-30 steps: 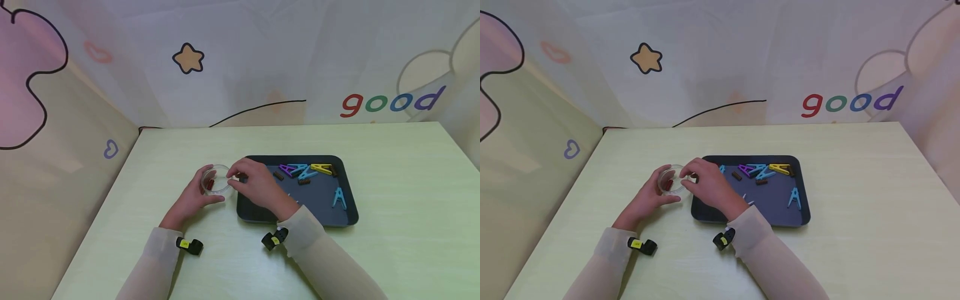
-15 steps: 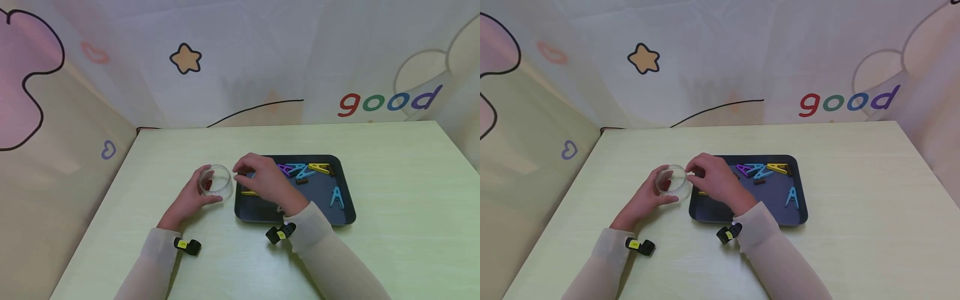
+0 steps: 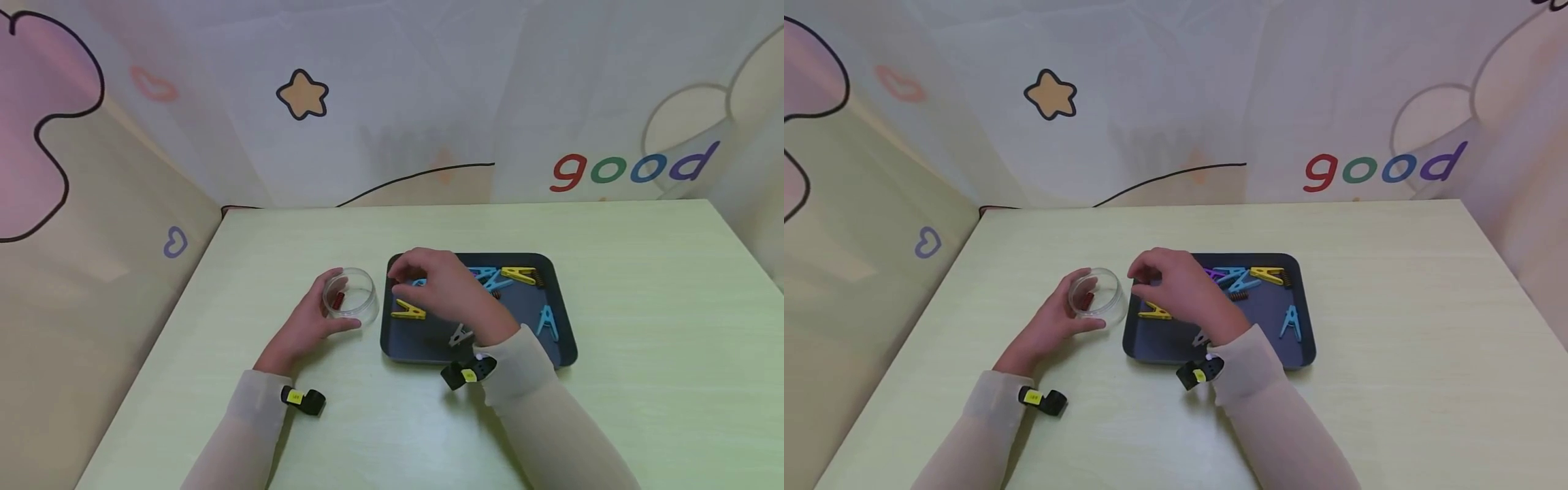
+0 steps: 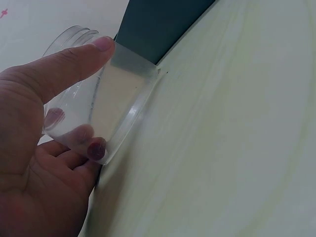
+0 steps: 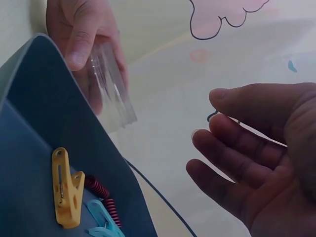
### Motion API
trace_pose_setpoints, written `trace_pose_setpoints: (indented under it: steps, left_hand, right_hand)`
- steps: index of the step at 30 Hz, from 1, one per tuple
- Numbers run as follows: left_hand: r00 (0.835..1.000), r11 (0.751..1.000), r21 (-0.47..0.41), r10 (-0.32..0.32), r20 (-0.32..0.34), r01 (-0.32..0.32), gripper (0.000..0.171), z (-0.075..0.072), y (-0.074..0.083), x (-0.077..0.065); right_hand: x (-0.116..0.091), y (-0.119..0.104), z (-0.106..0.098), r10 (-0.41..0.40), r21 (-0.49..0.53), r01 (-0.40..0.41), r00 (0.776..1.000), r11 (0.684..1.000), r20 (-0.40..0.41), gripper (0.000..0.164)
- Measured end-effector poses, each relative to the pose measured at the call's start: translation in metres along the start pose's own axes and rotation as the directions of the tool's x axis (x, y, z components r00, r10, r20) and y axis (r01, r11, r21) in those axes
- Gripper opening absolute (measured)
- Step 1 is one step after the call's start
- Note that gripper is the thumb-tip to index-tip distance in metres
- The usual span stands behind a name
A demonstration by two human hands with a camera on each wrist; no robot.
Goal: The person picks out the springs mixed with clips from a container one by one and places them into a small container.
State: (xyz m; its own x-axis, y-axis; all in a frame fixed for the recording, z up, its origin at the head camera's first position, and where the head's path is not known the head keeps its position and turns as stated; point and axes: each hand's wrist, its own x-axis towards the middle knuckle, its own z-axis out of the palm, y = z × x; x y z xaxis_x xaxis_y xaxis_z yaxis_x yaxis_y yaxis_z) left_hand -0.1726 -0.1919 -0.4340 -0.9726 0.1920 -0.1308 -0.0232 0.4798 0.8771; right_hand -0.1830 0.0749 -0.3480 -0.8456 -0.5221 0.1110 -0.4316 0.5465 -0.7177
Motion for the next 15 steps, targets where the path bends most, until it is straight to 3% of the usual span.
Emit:
trace_pose_setpoints:
  steps: [8, 15]
  left_hand:
    - [1.000, 1.000, 0.006, -0.002, 0.001, 0.002, 0.099, 0.000, 0.000, 0.000]
    - [1.000, 1.000, 0.006, 0.010, 0.004, -0.010, 0.099, 0.000, 0.002, -0.001]
  right_hand:
    - [-0.004, -0.005, -0.009, -0.034, 0.012, 0.035, 0.998, 0.999, -0.044, 0.022]
    - [-0.008, -0.003, -0.019, -0.008, 0.030, 0.009, 0.999, 1.000, -0.039, 0.019]
